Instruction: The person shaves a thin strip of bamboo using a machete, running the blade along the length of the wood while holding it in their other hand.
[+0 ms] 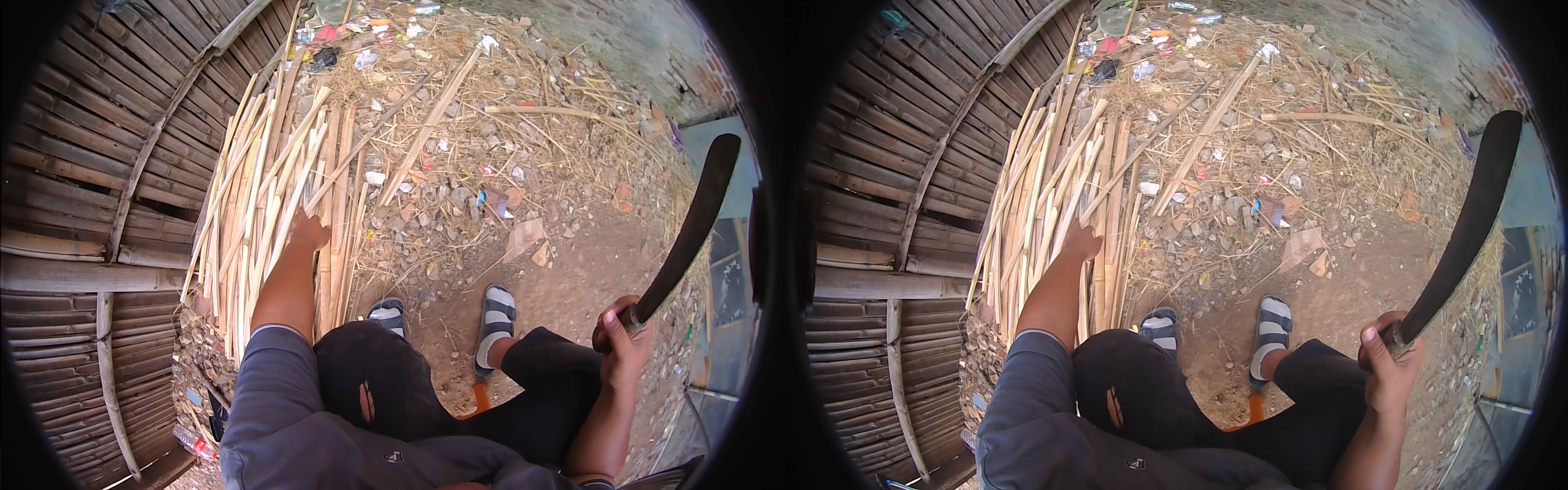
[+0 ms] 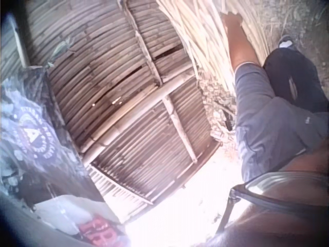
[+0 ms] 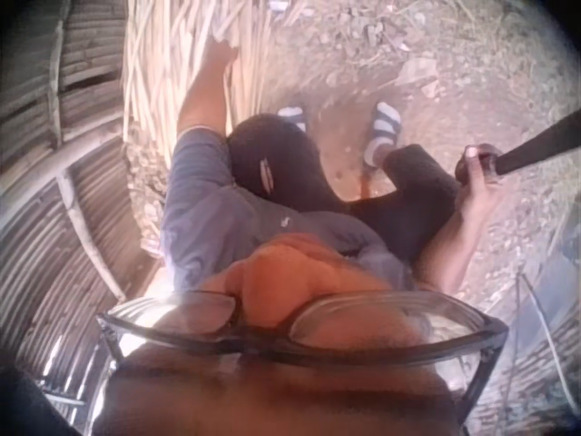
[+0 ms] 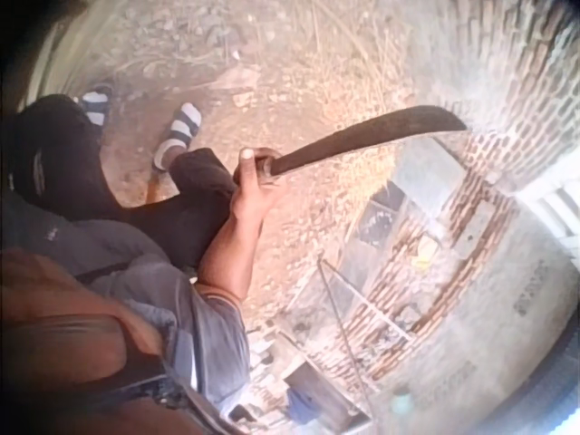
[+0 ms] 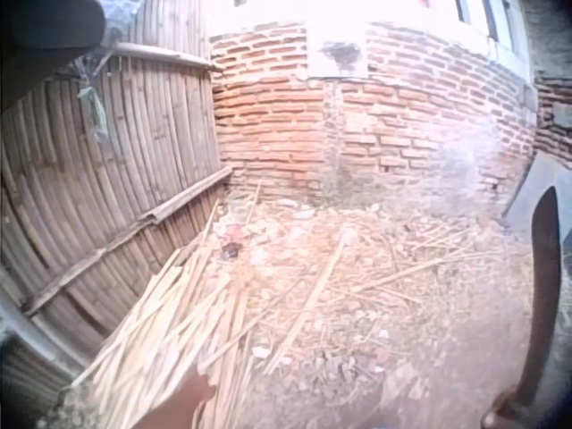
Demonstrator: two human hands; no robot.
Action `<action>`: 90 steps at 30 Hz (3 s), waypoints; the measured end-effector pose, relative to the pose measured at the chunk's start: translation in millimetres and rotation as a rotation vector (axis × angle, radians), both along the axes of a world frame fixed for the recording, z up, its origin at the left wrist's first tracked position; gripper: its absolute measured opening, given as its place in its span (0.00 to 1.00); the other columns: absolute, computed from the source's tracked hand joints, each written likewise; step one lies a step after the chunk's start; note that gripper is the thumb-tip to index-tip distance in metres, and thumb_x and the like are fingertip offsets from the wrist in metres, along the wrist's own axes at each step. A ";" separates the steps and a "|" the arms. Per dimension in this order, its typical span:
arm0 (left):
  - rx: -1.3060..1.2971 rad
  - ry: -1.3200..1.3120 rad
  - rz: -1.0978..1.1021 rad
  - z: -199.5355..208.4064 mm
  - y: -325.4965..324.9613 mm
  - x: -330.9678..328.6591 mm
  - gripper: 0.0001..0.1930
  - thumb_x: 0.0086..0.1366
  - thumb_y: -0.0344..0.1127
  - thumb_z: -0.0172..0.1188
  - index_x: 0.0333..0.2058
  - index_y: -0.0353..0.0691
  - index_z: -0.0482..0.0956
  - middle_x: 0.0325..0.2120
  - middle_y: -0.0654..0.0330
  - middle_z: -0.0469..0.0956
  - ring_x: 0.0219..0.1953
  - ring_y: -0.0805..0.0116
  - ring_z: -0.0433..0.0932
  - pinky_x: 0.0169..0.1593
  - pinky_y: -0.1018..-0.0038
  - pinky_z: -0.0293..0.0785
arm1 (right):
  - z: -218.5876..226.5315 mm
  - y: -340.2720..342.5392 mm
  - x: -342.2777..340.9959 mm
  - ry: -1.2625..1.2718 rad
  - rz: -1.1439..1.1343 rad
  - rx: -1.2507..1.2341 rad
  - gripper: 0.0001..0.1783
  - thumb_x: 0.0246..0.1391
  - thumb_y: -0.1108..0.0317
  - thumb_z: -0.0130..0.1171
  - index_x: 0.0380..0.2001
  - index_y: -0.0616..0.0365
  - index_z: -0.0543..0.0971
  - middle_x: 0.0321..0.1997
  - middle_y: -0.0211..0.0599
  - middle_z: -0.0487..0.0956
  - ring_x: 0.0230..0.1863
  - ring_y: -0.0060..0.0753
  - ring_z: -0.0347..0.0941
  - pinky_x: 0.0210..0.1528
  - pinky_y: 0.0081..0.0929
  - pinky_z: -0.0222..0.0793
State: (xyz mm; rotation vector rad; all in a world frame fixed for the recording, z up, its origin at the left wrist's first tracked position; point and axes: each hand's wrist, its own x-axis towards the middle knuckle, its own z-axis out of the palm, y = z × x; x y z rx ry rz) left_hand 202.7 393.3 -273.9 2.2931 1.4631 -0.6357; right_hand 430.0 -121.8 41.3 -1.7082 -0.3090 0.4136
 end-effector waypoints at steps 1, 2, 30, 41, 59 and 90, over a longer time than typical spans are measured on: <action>0.047 0.034 -0.016 -2.6 -2.0 0.9 0.29 0.73 0.51 0.55 0.66 0.41 0.73 0.77 0.47 0.45 0.76 0.47 0.51 0.72 0.49 0.61 | -0.8 0.1 1.3 0.014 -0.008 -0.004 0.13 0.57 0.69 0.70 0.38 0.58 0.74 0.23 0.28 0.73 0.18 0.17 0.65 0.19 0.19 0.54; 0.052 0.041 -0.025 -6.3 0.3 1.3 0.28 0.73 0.51 0.54 0.66 0.41 0.73 0.76 0.48 0.48 0.75 0.47 0.53 0.71 0.49 0.63 | -1.1 0.7 2.2 0.028 -0.015 -0.008 0.13 0.57 0.69 0.70 0.38 0.58 0.74 0.23 0.28 0.73 0.18 0.17 0.65 0.19 0.19 0.54; -0.139 -0.176 0.362 -11.4 -183.0 -169.6 0.28 0.73 0.60 0.48 0.46 0.39 0.81 0.46 0.40 0.84 0.53 0.39 0.81 0.58 0.50 0.73 | 34.2 14.3 -26.1 0.054 0.266 0.147 0.10 0.56 0.72 0.73 0.33 0.58 0.79 0.26 0.20 0.75 0.26 0.13 0.68 0.30 0.18 0.63; 0.275 -0.664 0.281 137.6 -252.8 -224.3 0.31 0.79 0.55 0.42 0.32 0.33 0.81 0.30 0.42 0.81 0.35 0.45 0.80 0.44 0.54 0.74 | 38.0 47.4 -43.3 -0.036 0.413 0.176 0.12 0.57 0.64 0.73 0.33 0.59 0.80 0.23 0.25 0.77 0.24 0.17 0.72 0.28 0.23 0.67; 0.167 -0.728 0.114 272.2 -442.0 -257.8 0.20 0.80 0.44 0.45 0.35 0.35 0.79 0.24 0.43 0.79 0.29 0.37 0.80 0.35 0.51 0.74 | 9.6 18.5 -56.6 -1.099 0.982 -0.448 0.19 0.51 0.50 0.71 0.37 0.51 0.80 0.32 0.44 0.84 0.38 0.54 0.83 0.39 0.51 0.77; 0.294 -0.737 0.223 284.5 -432.1 -210.1 0.21 0.78 0.47 0.50 0.31 0.36 0.76 0.19 0.47 0.74 0.22 0.46 0.77 0.29 0.56 0.70 | 17.1 39.6 -4.6 -0.952 0.948 -0.428 0.18 0.49 0.53 0.72 0.38 0.51 0.83 0.30 0.45 0.84 0.37 0.54 0.83 0.39 0.50 0.77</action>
